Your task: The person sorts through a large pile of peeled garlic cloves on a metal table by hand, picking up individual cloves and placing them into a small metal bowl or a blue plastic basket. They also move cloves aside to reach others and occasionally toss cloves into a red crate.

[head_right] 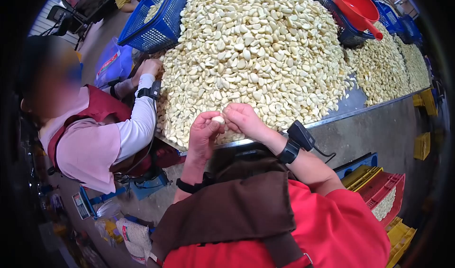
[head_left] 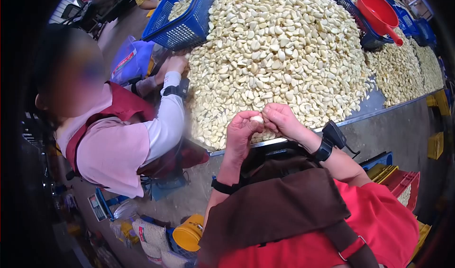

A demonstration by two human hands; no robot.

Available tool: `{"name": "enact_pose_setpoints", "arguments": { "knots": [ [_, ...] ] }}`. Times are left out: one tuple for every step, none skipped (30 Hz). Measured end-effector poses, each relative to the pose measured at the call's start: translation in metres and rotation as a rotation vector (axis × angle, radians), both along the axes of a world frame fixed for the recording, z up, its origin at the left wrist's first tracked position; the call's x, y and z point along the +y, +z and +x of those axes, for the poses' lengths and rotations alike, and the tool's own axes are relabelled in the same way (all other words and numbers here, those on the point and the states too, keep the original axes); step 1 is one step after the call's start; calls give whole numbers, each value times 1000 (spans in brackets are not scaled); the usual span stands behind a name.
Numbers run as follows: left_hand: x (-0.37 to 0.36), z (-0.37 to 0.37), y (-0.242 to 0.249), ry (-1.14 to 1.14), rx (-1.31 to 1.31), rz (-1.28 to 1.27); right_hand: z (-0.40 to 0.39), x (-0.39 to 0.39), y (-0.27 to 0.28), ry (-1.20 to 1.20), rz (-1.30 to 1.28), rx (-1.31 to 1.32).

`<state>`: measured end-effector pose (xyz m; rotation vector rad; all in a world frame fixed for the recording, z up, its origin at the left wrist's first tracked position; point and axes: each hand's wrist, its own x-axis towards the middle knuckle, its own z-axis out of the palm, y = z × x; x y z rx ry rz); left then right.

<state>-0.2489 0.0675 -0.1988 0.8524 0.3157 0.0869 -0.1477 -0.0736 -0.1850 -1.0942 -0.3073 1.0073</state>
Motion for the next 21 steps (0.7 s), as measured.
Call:
{"name": "enact_pose_setpoints", "arguments": {
  "knots": [
    [0,1,1,18,-3,25,2,-6,7,-8,0,-3],
    [1,2,1,8,-5,26,7,-16,14,-8,-115,-211],
    [2,3,0,52,-18,24,12,-29,18,-6,-231,-417],
    [4,2,-1,97,-29,22,21,-48,19,40,-276,-641],
    [6,2,0,93,-27,21,29,-71,18,90,-320,-864],
    [8,0,2,98,-37,6,31,-94,22,186,-458,-820],
    [10,-1,2,105,-46,-9,31,-116,25,283,-593,-771],
    [12,-2,2,103,-44,-8,29,-135,25,364,-741,-803],
    [15,-2,1,99,-34,14,24,-153,24,446,-889,-830],
    [19,-3,0,95,-23,37,19,-168,16,551,-1073,-899],
    [24,-4,-4,92,-18,41,12,-183,3,657,-1256,-964],
    [31,-5,-9,90,1,141,5,-203,-18,654,-1334,-960],
    [39,-8,-11,86,21,240,-1,-218,-36,652,-1410,-955],
    [47,-10,-10,142,122,373,-3,-227,-43,654,-1404,-950],
    [61,-12,-23,279,200,734,-5,-233,-48,732,-1507,-897],
    [76,-17,-22,381,222,1220,-6,-233,-50,811,-1609,-843],
    [87,-21,-21,477,234,1709,-6,-230,-49,813,-1603,-842],
    [90,-23,-21,475,239,1714,-6,-222,-42,755,-1543,-876],
    [93,-23,-20,247,349,1681,-6,-213,-33,697,-1482,-908],
    [94,-23,-20,22,455,1633,-4,-200,-24,700,-1476,-906],
    [88,-18,-21,-129,517,1540,0,-183,-13,678,-1408,-968]
  ]
}}
